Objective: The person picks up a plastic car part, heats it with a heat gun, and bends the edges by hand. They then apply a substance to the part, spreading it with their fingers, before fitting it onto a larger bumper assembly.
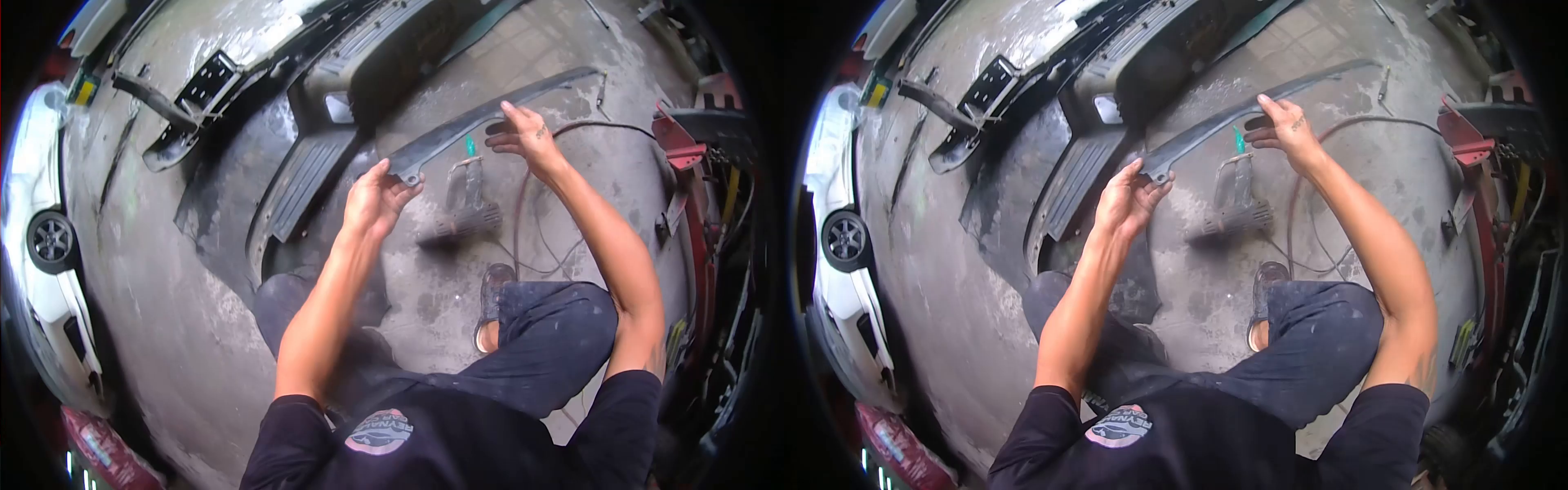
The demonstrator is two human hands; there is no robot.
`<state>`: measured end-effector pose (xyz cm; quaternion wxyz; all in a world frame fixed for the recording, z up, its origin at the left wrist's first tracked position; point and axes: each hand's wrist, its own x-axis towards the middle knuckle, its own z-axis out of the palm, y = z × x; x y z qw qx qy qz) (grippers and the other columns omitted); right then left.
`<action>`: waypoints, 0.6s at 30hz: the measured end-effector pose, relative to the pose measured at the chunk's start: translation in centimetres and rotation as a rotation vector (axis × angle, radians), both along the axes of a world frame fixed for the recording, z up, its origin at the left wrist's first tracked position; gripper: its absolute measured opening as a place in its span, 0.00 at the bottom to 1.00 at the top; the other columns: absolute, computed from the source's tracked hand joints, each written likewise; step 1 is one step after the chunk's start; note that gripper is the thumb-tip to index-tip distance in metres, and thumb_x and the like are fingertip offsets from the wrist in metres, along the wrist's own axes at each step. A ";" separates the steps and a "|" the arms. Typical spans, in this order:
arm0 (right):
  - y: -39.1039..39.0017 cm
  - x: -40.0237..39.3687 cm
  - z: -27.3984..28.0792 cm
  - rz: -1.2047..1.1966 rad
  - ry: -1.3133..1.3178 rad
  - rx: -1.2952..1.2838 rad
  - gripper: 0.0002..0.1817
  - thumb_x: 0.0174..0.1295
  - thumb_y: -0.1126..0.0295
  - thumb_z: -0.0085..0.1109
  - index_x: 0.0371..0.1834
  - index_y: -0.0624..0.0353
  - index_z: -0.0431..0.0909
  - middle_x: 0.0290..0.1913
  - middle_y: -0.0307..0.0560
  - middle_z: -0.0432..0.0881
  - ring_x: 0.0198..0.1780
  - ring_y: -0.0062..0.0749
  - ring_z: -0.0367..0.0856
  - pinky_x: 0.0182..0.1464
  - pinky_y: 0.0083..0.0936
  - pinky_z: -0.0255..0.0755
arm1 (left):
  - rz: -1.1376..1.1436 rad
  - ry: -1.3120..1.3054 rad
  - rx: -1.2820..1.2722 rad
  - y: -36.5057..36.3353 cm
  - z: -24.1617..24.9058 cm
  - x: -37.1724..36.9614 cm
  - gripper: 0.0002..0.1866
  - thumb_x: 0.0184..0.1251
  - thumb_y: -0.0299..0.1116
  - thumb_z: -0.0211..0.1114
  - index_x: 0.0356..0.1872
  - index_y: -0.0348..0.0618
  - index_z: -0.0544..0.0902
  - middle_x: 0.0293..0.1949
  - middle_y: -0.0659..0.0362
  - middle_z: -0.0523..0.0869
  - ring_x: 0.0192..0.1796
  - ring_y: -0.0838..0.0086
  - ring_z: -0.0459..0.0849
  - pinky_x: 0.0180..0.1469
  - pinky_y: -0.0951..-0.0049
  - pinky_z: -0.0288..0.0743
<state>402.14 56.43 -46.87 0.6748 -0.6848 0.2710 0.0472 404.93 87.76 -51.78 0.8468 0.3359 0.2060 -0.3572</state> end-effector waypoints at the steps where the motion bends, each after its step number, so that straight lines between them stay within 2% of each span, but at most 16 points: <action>1: 0.1 -0.1 -0.7 0.018 0.007 0.003 0.34 0.78 0.44 0.60 0.62 0.70 0.75 0.55 0.64 0.87 0.49 0.48 0.93 0.52 0.37 0.87 | 0.018 0.007 0.003 0.0 -1.1 0.0 0.13 0.85 0.35 0.59 0.58 0.35 0.78 0.55 0.40 0.87 0.56 0.49 0.90 0.60 0.52 0.89; 3: 0.1 -0.6 -2.6 0.120 0.202 -0.204 0.34 0.78 0.42 0.58 0.59 0.70 0.77 0.55 0.66 0.86 0.47 0.46 0.93 0.52 0.38 0.87 | 0.000 0.078 0.003 0.4 -3.9 -0.3 0.13 0.85 0.34 0.57 0.54 0.30 0.76 0.48 0.40 0.86 0.51 0.45 0.91 0.56 0.46 0.89; 4: -0.1 -0.2 -3.8 0.175 0.263 -0.435 0.26 0.77 0.51 0.62 0.55 0.69 0.81 0.53 0.59 0.89 0.47 0.43 0.93 0.48 0.38 0.85 | 0.004 0.133 -0.002 0.7 -5.5 -0.6 0.14 0.85 0.34 0.57 0.56 0.29 0.74 0.50 0.38 0.84 0.51 0.46 0.90 0.54 0.48 0.90; 5: -0.4 -0.1 -5.0 0.200 0.273 -0.422 0.26 0.77 0.51 0.62 0.55 0.69 0.81 0.53 0.59 0.89 0.47 0.43 0.93 0.48 0.38 0.85 | 0.025 0.150 0.011 1.2 -7.1 -0.8 0.14 0.85 0.34 0.57 0.56 0.29 0.74 0.50 0.38 0.84 0.51 0.46 0.90 0.54 0.48 0.90; 7: -0.9 0.0 -6.5 0.550 -0.111 -1.412 0.23 0.69 0.60 0.67 0.62 0.63 0.81 0.60 0.55 0.86 0.61 0.43 0.88 0.55 0.35 0.83 | 0.047 0.186 0.100 1.9 -8.9 -1.3 0.15 0.83 0.36 0.61 0.56 0.33 0.78 0.51 0.43 0.87 0.51 0.51 0.90 0.57 0.57 0.90; 8: -1.5 0.4 -7.4 0.611 -0.246 -1.405 0.26 0.61 0.66 0.70 0.65 0.55 0.82 0.65 0.52 0.83 0.69 0.47 0.80 0.63 0.42 0.78 | 0.056 0.195 0.115 2.2 -9.6 -1.5 0.15 0.83 0.36 0.61 0.56 0.33 0.78 0.51 0.43 0.87 0.51 0.51 0.90 0.57 0.57 0.90; 9: -1.7 0.9 -8.6 0.618 -0.246 -1.389 0.26 0.61 0.66 0.70 0.65 0.55 0.82 0.65 0.52 0.83 0.69 0.47 0.80 0.63 0.42 0.78 | 0.074 0.198 0.112 2.3 -10.0 -1.7 0.15 0.83 0.37 0.61 0.56 0.34 0.79 0.51 0.43 0.87 0.52 0.52 0.90 0.56 0.58 0.90; 11: -2.0 1.6 -11.0 0.809 -0.567 -1.551 0.27 0.59 0.68 0.70 0.65 0.52 0.83 0.65 0.52 0.80 0.68 0.47 0.78 0.65 0.49 0.74 | 0.089 0.200 0.112 2.1 -10.4 -1.6 0.15 0.83 0.38 0.62 0.55 0.35 0.79 0.51 0.44 0.88 0.52 0.53 0.89 0.55 0.59 0.90; 12: -2.1 2.2 -11.8 0.899 -0.487 -1.335 0.24 0.61 0.71 0.66 0.63 0.50 0.84 0.62 0.50 0.84 0.64 0.48 0.82 0.64 0.56 0.73 | 0.095 0.197 0.121 2.3 -10.4 -1.5 0.16 0.84 0.38 0.61 0.56 0.33 0.79 0.53 0.42 0.86 0.51 0.50 0.89 0.51 0.58 0.90; 13: -2.5 3.2 -12.2 0.897 -0.493 -1.328 0.24 0.61 0.71 0.66 0.63 0.50 0.84 0.62 0.50 0.84 0.64 0.48 0.82 0.64 0.56 0.73 | 0.104 0.193 0.131 2.5 -10.2 -1.4 0.17 0.84 0.39 0.60 0.56 0.32 0.78 0.55 0.40 0.84 0.50 0.48 0.89 0.48 0.57 0.90; 14: -2.9 4.4 -12.6 0.973 -0.413 -1.274 0.23 0.62 0.73 0.64 0.62 0.50 0.84 0.58 0.49 0.85 0.61 0.48 0.83 0.64 0.53 0.74 | 0.087 0.182 0.131 2.8 -10.2 -1.5 0.16 0.84 0.42 0.63 0.55 0.38 0.81 0.52 0.46 0.88 0.53 0.52 0.89 0.55 0.60 0.89; 16: -3.0 5.5 -13.2 1.048 -0.335 -1.215 0.22 0.63 0.74 0.62 0.62 0.49 0.85 0.54 0.48 0.87 0.58 0.48 0.85 0.63 0.50 0.76 | 0.086 0.140 0.187 2.5 -8.8 -1.8 0.16 0.84 0.42 0.63 0.56 0.38 0.81 0.53 0.45 0.87 0.53 0.52 0.89 0.56 0.60 0.89; 18: -2.9 5.9 -14.2 0.999 -0.406 -1.319 0.20 0.66 0.75 0.58 0.60 0.49 0.86 0.46 0.46 0.87 0.52 0.49 0.86 0.61 0.45 0.77 | 0.073 0.099 0.240 2.1 -7.5 -1.7 0.17 0.84 0.42 0.64 0.57 0.37 0.81 0.53 0.44 0.87 0.53 0.51 0.90 0.56 0.59 0.89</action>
